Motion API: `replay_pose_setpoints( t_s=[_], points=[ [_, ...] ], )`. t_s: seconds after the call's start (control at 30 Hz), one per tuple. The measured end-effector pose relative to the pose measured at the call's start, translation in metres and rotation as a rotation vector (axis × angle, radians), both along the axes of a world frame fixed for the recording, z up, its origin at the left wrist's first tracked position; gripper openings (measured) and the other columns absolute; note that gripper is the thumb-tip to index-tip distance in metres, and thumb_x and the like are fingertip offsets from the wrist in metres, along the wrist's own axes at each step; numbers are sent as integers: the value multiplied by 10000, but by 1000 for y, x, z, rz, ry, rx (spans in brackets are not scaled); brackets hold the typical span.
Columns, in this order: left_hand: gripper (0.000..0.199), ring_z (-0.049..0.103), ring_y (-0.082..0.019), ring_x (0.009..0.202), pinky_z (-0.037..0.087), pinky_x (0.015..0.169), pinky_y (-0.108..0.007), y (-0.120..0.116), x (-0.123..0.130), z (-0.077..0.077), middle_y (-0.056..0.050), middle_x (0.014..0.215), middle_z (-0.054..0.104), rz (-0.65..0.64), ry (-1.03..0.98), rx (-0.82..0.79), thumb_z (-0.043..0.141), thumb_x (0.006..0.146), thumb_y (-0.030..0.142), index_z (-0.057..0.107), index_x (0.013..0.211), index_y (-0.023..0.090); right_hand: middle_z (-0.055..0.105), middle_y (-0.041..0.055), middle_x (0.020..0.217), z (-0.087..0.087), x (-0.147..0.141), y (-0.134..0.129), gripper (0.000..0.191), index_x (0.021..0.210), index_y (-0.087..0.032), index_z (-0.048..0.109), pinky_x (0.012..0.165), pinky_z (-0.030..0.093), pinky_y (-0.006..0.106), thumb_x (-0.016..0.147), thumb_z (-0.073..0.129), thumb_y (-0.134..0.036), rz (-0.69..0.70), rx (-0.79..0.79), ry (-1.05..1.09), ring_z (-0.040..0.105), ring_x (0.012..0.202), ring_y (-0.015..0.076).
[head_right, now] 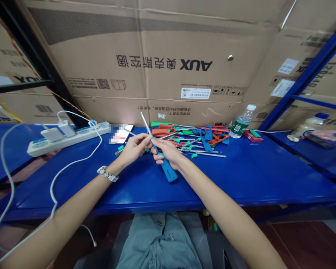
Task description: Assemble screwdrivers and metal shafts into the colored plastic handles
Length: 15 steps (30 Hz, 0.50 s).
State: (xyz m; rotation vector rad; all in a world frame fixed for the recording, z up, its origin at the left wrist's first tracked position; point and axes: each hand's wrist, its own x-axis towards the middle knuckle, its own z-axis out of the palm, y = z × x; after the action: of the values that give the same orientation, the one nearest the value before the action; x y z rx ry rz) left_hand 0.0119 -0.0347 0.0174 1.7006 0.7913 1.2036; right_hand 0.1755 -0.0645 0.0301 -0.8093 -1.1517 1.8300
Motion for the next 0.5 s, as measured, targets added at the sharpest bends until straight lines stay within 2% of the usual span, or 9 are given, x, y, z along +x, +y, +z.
replay_pose_setpoints(
  t_s=[0.13,0.23,0.33,0.4,0.5],
  points=[
    [444,391,-57,402,301,372,-211,0,-1,1,34,643,555,-33,-63,-96,698,822,626,637,874,189,467,-98,541,1,-1,-3,333,933,-232,546,332,249,151,891,669,-538,-9,-1,-59,287,351,44],
    [437,418,-60,437,322,399,-207,-1,0,1,36,645,537,-60,-101,-142,729,801,607,640,864,183,483,-91,531,1,-1,-3,388,920,-219,551,330,254,159,869,681,-581,10,9,-70,295,347,46],
    [415,430,-66,488,334,439,-203,-4,2,2,40,628,507,-131,-152,-217,774,777,562,639,832,173,517,-74,538,0,1,-3,413,895,-194,573,342,290,165,855,695,-586,43,32,-60,326,359,45],
    [401,431,-67,512,363,475,-204,-4,2,4,45,621,489,-156,-223,-261,786,778,539,622,803,174,536,-73,547,-1,2,-3,370,951,-196,597,349,325,172,876,684,-548,67,63,-55,354,357,51],
    [361,505,-87,610,444,556,-212,1,-2,10,23,692,538,-59,-369,-275,763,825,503,599,797,182,551,-79,541,-1,3,-5,299,1091,-214,614,348,379,190,931,623,-466,113,111,-98,413,340,78]
  ],
)
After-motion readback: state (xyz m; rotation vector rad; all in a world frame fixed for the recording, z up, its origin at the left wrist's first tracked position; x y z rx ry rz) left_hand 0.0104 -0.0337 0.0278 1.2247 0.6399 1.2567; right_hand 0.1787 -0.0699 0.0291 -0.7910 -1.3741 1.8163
